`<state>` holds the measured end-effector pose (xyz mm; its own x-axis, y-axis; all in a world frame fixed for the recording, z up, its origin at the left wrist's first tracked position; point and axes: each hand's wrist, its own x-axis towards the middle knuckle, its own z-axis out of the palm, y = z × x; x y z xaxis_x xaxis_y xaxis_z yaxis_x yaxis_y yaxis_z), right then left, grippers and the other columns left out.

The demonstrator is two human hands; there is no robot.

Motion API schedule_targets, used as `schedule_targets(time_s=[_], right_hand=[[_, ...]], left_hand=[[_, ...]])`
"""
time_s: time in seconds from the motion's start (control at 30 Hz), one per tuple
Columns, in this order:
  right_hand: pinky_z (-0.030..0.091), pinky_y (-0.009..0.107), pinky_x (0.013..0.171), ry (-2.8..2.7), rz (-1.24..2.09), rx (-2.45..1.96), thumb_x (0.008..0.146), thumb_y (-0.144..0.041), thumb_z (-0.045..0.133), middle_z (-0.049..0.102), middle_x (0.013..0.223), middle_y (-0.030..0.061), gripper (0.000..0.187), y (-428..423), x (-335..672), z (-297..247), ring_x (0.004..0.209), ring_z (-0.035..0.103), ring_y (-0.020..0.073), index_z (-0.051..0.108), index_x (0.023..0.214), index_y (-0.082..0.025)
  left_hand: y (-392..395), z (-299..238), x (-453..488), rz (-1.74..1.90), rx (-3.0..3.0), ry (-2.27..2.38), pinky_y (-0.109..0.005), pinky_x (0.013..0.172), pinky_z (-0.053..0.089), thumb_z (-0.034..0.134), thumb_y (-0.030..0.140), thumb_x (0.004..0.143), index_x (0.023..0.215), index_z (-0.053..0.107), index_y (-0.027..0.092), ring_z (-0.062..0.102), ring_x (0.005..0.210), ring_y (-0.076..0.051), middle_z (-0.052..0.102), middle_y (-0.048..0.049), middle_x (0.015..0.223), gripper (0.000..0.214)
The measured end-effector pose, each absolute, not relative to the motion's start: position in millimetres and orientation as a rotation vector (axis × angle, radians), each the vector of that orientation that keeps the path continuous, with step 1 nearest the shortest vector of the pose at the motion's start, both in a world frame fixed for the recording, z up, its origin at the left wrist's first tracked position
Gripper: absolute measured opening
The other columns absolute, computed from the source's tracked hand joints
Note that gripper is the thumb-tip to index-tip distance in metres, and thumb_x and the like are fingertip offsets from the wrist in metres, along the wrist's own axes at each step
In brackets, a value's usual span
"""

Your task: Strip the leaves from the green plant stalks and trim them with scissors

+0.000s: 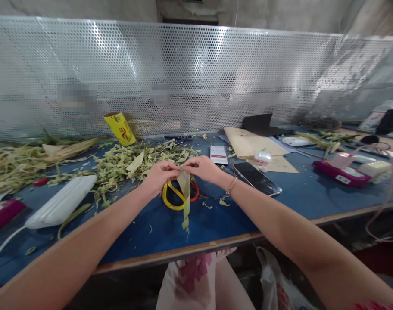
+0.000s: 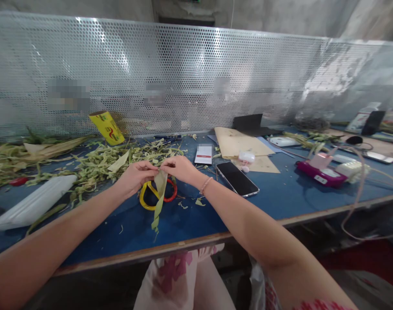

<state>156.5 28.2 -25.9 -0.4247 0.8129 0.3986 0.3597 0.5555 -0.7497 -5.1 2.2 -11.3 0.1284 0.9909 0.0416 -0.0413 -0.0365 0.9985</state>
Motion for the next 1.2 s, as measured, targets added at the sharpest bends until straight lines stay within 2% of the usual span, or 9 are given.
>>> schedule_targets(time_s=[0.23,0.57,0.77,0.97,1.2], right_hand=[[0.044,0.021,0.058,-2.094,0.823,-0.91,0.076,-0.023,0.053,0.065,0.068,0.0015,0.018,26,161,-23,0.058,0.058,0.0097,0.068,0.077,-0.014],[0.04,0.02,0.06,-2.224,0.54,-0.9,0.077,-0.019,0.052,0.067,0.072,0.0017,0.017,25,164,-20,0.061,0.055,0.0084,0.068,0.08,-0.015],[0.043,0.021,0.059,-2.002,0.806,-0.923,0.069,-0.018,0.058,0.066,0.072,0.0027,0.011,26,161,-20,0.063,0.057,0.0094,0.067,0.072,-0.014],[0.043,0.021,0.055,-1.854,1.15,-0.955,0.061,-0.016,0.063,0.06,0.057,-0.0007,0.005,24,160,-16,0.054,0.052,0.0076,0.065,0.064,-0.012],[0.043,0.022,0.056,-1.82,1.162,-0.948,0.06,-0.014,0.064,0.06,0.059,-0.0007,0.006,22,159,-15,0.055,0.051,0.0073,0.065,0.065,-0.012]], left_hand=[[2,-9,-6,1.088,1.254,1.066,-0.025,0.059,0.049,0.079,0.023,0.042,0.055,0.061,0.012,0.058,0.054,-0.011,0.062,-0.0007,0.054,0.025],[2,-10,-7,1.068,1.293,1.08,-0.024,0.058,0.047,0.074,0.017,0.045,0.058,0.059,0.013,0.057,0.053,-0.009,0.059,0.0019,0.053,0.02],[1,-10,-6,1.123,1.309,1.059,-0.023,0.057,0.047,0.075,0.015,0.042,0.054,0.059,0.014,0.056,0.051,-0.009,0.058,0.0025,0.05,0.02],[0,-11,-4,1.101,1.296,1.068,-0.025,0.058,0.048,0.074,0.015,0.043,0.052,0.059,0.013,0.056,0.051,-0.009,0.059,0.0012,0.051,0.018],[-1,-10,-3,1.1,1.28,1.066,-0.024,0.057,0.047,0.066,0.012,0.049,0.051,0.056,0.013,0.055,0.049,-0.009,0.058,0.0011,0.05,0.011]])
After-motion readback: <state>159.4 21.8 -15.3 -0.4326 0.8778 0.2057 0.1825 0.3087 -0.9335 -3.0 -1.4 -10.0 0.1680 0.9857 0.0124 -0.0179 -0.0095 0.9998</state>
